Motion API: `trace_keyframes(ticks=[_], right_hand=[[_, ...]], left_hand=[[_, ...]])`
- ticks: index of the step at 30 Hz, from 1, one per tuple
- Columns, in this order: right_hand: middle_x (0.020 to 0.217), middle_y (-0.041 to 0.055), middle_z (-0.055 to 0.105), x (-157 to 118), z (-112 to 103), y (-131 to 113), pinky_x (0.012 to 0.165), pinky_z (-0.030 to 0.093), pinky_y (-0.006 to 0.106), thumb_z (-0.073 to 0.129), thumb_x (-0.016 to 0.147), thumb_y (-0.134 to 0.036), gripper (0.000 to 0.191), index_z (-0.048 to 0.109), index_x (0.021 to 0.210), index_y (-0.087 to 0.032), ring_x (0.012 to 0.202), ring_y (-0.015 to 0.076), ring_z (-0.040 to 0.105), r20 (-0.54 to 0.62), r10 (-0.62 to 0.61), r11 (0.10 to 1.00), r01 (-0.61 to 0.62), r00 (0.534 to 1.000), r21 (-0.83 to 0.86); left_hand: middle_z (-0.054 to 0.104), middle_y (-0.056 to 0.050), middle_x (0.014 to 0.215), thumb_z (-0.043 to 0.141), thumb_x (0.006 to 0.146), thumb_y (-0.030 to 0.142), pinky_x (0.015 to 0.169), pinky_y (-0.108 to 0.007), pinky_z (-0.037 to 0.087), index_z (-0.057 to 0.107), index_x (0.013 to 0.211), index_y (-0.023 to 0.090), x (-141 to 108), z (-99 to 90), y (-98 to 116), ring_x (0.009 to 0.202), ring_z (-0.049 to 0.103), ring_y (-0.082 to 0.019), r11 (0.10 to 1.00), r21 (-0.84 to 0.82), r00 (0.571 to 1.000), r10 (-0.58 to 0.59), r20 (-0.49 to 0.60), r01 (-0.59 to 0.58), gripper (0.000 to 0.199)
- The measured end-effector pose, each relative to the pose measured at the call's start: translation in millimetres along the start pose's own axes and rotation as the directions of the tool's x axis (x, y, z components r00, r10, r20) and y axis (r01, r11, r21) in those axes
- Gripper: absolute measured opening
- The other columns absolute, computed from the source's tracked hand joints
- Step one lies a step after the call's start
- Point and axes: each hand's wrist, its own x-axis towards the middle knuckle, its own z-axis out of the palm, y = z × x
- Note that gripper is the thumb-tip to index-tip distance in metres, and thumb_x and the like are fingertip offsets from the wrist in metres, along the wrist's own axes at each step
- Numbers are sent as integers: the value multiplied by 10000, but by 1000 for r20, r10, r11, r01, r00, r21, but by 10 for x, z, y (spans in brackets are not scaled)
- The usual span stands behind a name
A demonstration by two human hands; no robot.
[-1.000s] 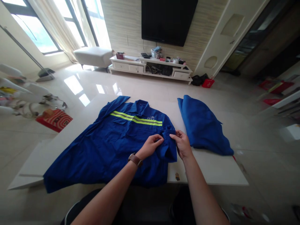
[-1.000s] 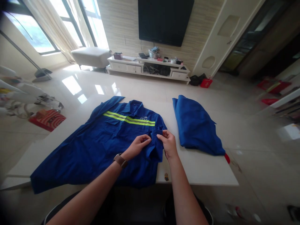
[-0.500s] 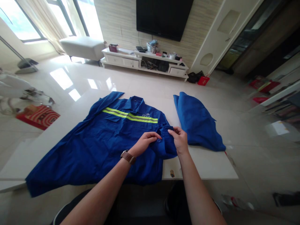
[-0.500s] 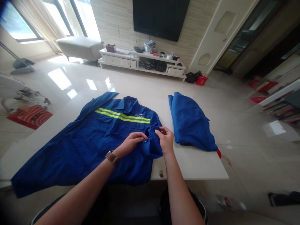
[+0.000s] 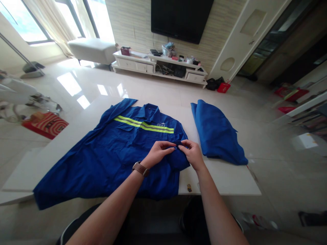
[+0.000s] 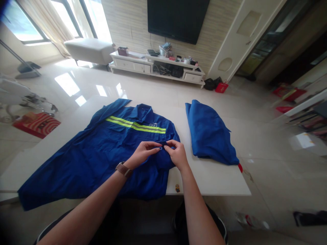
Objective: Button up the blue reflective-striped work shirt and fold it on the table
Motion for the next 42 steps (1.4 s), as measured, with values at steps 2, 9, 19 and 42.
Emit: trace_keyframes(ticks=[2, 9, 19, 42], right_hand=[[757, 31, 699, 4, 6, 16, 656, 476, 289, 757, 742, -386, 210, 724, 782, -182, 718, 188, 621, -3, 2, 1000, -2, 1000, 6], [788, 40, 714, 25, 20, 73, 714, 497, 316, 760, 722, -412, 250, 730, 821, -185, 747, 201, 636, -11, 41, 999, -41, 999, 24], [813, 61, 741, -19, 66, 10, 673, 510, 314, 711, 769, -398, 233, 771, 854, -190, 748, 209, 655, 37, -3, 992, 8, 999, -130], [898, 60, 750, -49, 122, 2, 687, 517, 313, 741, 781, -309, 158, 765, 901, -208, 777, 204, 668, 46, -164, 947, 170, 985, -273]], left_hand=[[800, -79, 966, 842, 734, 370, 803, -302, 549, 795, 998, 156, 12, 4, -11, 846, 710, -189, 1000, 12, 1000, 27, -15, -27, 343], [786, -65, 893, 799, 772, 358, 798, -317, 555, 776, 908, 159, 36, 17, -50, 827, 708, -193, 977, 187, 992, 118, -45, -107, 242], [773, -43, 886, 704, 835, 282, 793, -307, 545, 761, 914, 184, 34, -1, -105, 825, 702, -185, 886, 431, 964, 242, -110, -173, 139], [662, 11, 787, 700, 766, 180, 730, -259, 514, 630, 841, 189, -2, 102, -85, 758, 634, -132, 883, 402, 896, 362, -257, -242, 103]])
